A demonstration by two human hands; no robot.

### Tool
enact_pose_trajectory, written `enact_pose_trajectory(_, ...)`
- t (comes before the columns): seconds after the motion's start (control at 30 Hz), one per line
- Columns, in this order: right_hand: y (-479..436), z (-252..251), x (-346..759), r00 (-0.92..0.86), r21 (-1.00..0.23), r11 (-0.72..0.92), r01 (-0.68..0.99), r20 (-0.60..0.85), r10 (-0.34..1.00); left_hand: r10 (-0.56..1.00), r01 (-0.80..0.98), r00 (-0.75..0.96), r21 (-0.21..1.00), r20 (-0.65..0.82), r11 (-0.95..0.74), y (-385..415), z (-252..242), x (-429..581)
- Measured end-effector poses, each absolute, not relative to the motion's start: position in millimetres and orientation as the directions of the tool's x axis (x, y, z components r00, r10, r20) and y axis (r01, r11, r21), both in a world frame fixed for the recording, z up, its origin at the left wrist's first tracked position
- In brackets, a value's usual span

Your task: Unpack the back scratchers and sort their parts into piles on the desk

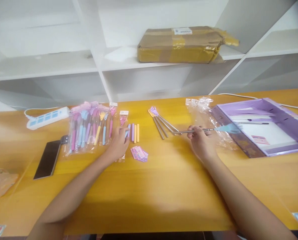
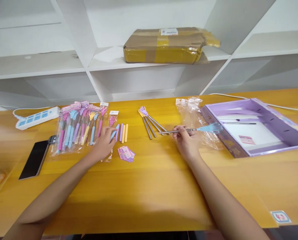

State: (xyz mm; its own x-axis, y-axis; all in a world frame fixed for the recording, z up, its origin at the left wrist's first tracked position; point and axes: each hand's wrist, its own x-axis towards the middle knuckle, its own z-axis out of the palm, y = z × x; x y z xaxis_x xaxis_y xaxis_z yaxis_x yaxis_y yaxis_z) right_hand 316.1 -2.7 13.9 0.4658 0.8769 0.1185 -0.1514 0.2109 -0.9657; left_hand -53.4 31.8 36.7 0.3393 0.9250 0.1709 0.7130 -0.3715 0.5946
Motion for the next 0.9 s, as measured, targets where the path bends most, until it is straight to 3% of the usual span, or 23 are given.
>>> enact_pose_trajectory(0.13,8,-2,322,0.492,-0.977,0.183,0.111,0.214,0.844,0.882,0.671,0.429,0.586,0.193,-0.455,31,29,-54)
enact_pose_trajectory(0.3,25,6,324,0.349,-0.927,0.172,0.332,0.290,0.891,0.831,0.648,0.504,0.532,0.237,-0.545,30,28,-55)
enact_pose_trajectory(0.37,38,17,322,0.217,-0.833,0.150,0.532,0.305,0.927,0.817,0.651,0.523,0.503,0.244,-0.568,29,31,-56)
enact_pose_trajectory(0.5,68,34,315,0.040,-0.501,0.114,0.858,0.288,0.957,0.799,0.683,0.528,0.415,0.289,-0.601,33,40,-66)
enact_pose_trajectory(0.63,90,30,308,0.055,-0.443,0.092,0.892,0.310,0.949,0.834,0.755,0.442,0.366,0.330,-0.544,48,44,-87)
enact_pose_trajectory(0.9,101,0,313,0.011,-0.502,0.135,0.854,0.277,0.961,0.907,0.879,0.340,0.260,0.247,-0.400,63,33,-104)
